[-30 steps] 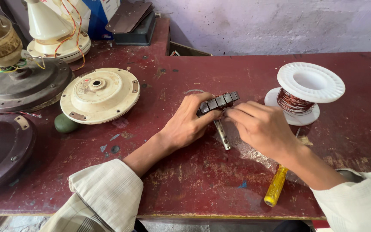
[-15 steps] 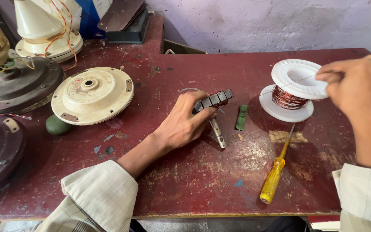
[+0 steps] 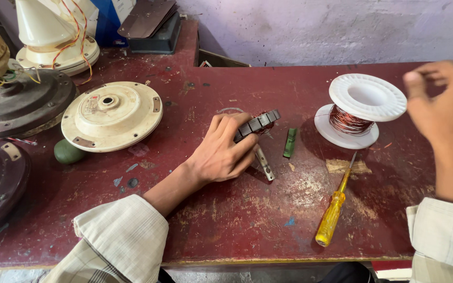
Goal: The person winds copper wire by hand around a small cylindrical motor armature held in the left hand. They repeatedly pull wire from a white spool, wrap it around the armature slots, and use a small green tool to press the wire into place. The process continues with multiple wraps and adjustments.
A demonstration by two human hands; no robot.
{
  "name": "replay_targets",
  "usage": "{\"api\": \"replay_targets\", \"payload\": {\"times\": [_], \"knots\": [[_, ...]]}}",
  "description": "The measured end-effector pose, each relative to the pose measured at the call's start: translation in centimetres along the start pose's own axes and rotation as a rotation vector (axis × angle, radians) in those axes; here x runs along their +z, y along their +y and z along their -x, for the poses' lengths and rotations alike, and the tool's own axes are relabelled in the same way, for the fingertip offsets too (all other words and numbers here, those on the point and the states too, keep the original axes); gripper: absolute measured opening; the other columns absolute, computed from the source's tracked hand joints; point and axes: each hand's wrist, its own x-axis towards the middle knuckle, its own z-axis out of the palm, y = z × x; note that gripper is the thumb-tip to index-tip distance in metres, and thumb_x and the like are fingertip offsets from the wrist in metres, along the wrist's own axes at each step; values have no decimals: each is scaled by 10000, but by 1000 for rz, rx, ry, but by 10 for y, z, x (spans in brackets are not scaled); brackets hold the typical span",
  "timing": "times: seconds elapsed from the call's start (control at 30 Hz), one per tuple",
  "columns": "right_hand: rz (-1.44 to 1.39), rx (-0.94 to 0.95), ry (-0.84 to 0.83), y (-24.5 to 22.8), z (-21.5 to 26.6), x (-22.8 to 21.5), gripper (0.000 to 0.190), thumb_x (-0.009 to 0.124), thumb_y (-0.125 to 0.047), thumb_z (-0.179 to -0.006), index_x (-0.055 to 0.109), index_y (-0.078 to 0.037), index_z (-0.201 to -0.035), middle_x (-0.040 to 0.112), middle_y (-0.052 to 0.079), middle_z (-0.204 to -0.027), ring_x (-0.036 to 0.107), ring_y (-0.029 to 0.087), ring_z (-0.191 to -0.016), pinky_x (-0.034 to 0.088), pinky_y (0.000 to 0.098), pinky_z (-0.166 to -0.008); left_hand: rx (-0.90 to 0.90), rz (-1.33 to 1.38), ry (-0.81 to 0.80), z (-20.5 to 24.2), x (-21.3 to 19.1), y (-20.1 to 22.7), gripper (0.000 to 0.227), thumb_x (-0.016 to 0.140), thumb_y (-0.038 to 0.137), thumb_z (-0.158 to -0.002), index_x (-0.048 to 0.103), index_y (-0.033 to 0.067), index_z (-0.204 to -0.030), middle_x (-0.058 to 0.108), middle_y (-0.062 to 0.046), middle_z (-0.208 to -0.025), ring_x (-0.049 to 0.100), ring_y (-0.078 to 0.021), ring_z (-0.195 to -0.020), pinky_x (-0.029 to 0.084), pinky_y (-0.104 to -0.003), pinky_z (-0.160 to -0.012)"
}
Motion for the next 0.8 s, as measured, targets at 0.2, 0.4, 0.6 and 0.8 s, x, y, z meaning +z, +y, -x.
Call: {"api": "replay_targets", "payload": {"times": [0.2, 0.4, 0.6, 0.8], "knots": [[165, -168, -381, -19, -1, 27, 585, 852, -574, -735, 820, -122, -1104, 779, 130, -924, 699, 311, -923, 403, 554, -976, 35, -76, 3, -1, 1, 2, 345, 717, 242, -973, 631, 77, -1264, 478, -235, -1402, 518, -370, -1296, 385, -527, -1096], [282, 94, -412, 11, 12, 36, 363, 813, -332, -862, 820, -127, -1161, 774, 195, -819, 679, 343, -789, 352, 510, -1023, 21, -75, -10, 0, 3, 2, 357, 714, 238, -987, 611, 71, -1286, 465, -222, -1443, 510, -385, -1339, 390, -523, -1112], [0, 301, -95, 5, 9, 40, 251, 778, -260, -1068, 776, -63, -1223, 727, 204, -978, 682, 303, -915, 474, 463, -922, 30, -59, 4, -2, 4, 3, 310, 708, 250, -975, 641, 65, -1214, 459, -238, -1436, 496, -387, -1334, 371, -540, -1105], [-1138, 737, 110, -15, -1, 44, 239, 668, -186, -1110, 666, -60, -1312, 728, 44, -1236, 720, 157, -1166, 551, 327, -1021, 38, -59, 47, 0, 2, 3, 216, 711, 257, -947, 682, 63, -1037, 481, -220, -1413, 500, -379, -1338, 368, -553, -1112]]}}
